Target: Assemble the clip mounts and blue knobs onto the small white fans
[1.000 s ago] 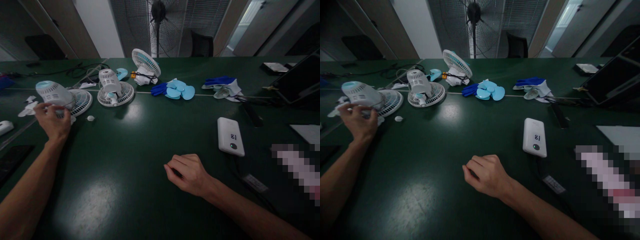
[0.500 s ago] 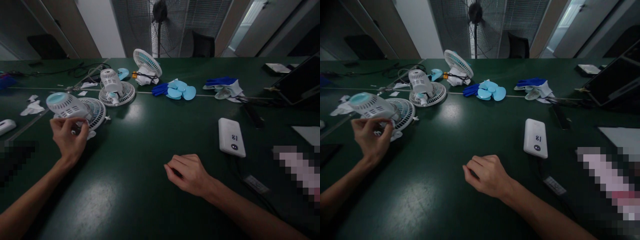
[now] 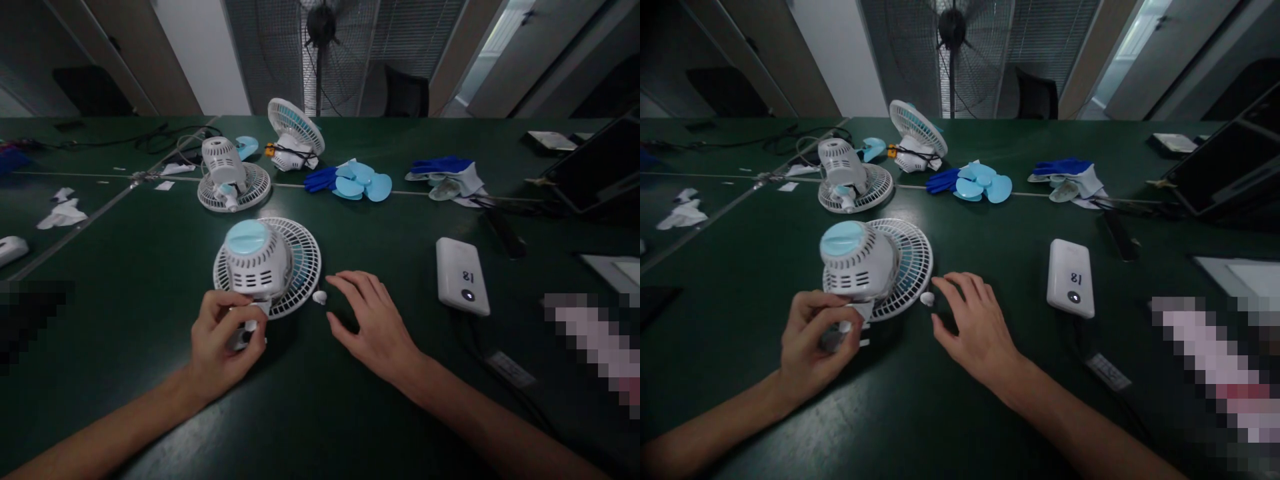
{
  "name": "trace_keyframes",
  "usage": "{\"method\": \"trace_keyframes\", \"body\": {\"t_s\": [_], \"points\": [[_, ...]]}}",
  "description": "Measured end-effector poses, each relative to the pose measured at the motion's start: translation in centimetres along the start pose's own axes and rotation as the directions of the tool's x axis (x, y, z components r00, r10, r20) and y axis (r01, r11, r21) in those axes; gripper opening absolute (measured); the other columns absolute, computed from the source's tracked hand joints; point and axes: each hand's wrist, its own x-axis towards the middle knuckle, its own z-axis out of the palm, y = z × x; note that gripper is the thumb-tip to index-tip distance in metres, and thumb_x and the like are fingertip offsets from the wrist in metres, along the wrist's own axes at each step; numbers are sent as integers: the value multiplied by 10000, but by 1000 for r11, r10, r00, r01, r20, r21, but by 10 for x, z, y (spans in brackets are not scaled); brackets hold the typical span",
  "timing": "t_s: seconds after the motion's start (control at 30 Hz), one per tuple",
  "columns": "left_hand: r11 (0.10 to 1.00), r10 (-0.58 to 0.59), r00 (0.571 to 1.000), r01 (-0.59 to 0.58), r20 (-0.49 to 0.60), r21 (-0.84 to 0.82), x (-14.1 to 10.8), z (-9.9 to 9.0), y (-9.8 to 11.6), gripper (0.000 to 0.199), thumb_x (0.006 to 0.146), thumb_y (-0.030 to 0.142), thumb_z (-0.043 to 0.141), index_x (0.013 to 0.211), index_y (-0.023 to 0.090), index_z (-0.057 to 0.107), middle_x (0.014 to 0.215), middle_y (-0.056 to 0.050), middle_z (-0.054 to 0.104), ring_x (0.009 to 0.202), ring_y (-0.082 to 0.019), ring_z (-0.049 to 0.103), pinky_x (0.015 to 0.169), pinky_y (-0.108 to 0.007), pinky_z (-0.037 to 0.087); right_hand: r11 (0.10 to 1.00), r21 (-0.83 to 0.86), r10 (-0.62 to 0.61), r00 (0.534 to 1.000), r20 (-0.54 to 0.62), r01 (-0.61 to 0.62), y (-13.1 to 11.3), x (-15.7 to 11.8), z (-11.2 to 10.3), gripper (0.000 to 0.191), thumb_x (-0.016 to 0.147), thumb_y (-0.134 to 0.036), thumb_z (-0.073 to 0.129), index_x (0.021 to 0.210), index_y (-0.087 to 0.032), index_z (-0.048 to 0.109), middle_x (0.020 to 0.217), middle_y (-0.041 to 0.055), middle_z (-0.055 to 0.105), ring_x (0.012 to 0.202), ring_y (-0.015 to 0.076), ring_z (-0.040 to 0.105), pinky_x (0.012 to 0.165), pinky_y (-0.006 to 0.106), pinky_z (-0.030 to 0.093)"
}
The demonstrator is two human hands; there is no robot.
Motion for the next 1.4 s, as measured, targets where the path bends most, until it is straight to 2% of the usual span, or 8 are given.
{"method": "trace_keyframes", "body": {"t_s": [0.3,0.6,0.67,0.8,0.9,1.13,1.23,1.4], "points": [[943,173,974,-120,146,-312,43,66,22,245,900,167,635,1098,311,636,1065,-76,571,979,-249,609,783,-442,603,992,46,-118,989,84,115,-3,-11,4,140,909,-201,642,1041,-198,595,963,53,694,853,224,666,762,383,541],[930,248,957,-191,151,-313,31,39,14,524,916,138,561,1407,314,515,1432,-143,471,1195,-312,592,926,-540,604,956,237,-97,950,-298,172,-2,-14,-10,259,886,-147,654,1125,-223,589,967,59,699,890,226,655,754,393,570],[915,351,897,-268,269,-300,28,30,11,467,887,107,558,1324,269,554,1276,-132,588,1147,-302,610,900,-502,592,951,255,-77,933,-351,174,-1,-13,-12,316,873,-106,668,1153,-233,595,997,64,710,948,245,654,811,426,575],[902,432,648,-296,628,-315,30,19,6,392,889,220,590,1280,202,574,1248,-141,642,1185,-337,595,941,-521,530,949,255,-77,919,-387,187,-2,-11,-14,337,865,-84,690,1155,-230,602,1013,62,725,1015,266,641,916,491,535],[903,427,587,-308,688,-298,31,22,3,397,957,347,587,1324,200,564,1236,-143,642,1107,-320,624,901,-479,532,948,278,-44,929,-367,154,-1,-9,-14,287,884,-104,678,1135,-228,615,1007,57,719,1006,263,638,938,508,506],[934,329,777,-184,537,-307,22,34,-3,532,1029,695,363,1206,219,523,981,-88,629,810,-235,634,659,-352,541,900,408,-75,977,-198,151,3,-8,-12,242,927,-134,657,1148,-223,617,1018,44,717,971,231,660,922,468,497],[936,246,871,-99,425,-338,20,31,-2,451,1029,532,430,1333,199,454,1136,-154,594,980,-285,627,763,-417,587,888,412,-144,975,-171,204,1,-9,-11,265,934,-132,656,1180,-217,607,1043,45,722,979,220,665,961,473,493],[941,234,923,-135,306,-312,15,29,-4,487,921,181,554,1392,191,428,1143,-136,620,994,-254,639,786,-388,591,908,363,-176,976,-127,211,-1,-9,-10,254,944,-136,643,1182,-215,604,1062,44,723,991,217,671,1005,486,479]]}}
